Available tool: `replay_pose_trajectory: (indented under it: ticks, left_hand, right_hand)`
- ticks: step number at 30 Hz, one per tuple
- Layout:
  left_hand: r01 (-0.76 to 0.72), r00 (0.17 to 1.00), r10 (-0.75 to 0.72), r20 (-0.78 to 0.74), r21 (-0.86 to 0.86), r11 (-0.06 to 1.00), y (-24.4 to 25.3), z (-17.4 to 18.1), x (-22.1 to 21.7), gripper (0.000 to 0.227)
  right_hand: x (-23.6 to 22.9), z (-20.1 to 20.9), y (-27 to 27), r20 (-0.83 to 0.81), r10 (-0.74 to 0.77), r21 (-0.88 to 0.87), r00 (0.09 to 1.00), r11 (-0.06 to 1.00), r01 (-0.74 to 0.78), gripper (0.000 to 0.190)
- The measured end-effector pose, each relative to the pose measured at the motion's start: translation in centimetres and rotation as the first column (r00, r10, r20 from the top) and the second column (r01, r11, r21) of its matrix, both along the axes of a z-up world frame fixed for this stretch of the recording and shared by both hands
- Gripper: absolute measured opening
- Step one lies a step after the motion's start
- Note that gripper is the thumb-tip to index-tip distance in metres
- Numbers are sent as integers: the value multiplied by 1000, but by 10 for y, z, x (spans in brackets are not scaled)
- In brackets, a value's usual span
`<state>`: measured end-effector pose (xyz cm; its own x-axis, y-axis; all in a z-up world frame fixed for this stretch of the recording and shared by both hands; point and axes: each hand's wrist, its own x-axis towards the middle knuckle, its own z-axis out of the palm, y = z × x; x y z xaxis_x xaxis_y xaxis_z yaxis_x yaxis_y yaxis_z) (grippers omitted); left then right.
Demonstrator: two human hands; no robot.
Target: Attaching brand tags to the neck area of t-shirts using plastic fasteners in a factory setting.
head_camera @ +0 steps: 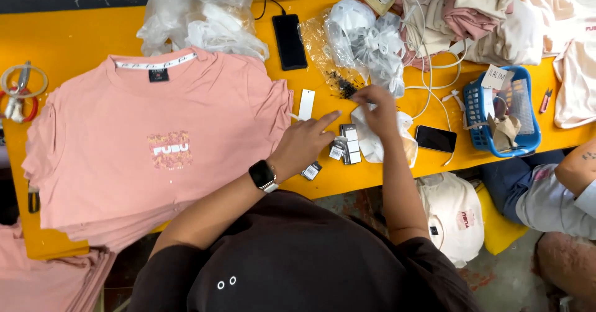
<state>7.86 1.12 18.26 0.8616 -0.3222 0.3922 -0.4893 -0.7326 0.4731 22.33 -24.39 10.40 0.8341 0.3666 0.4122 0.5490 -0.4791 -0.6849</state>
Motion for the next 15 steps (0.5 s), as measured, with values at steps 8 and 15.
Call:
replay_pose_trajectory:
  ticks: [8, 15]
  left_hand:
    - [-114, 934, 124, -334, 50, 992, 64, 4, -46, 20]
    - [-385, 818, 270, -508, -134, 913, 130, 17, -100, 10]
  right_hand:
    - [-93, 114, 64, -279, 278, -270, 919, 896, -353, 8]
    - [-102, 88, 84, -594, 273, 222, 757, 960, -172, 8]
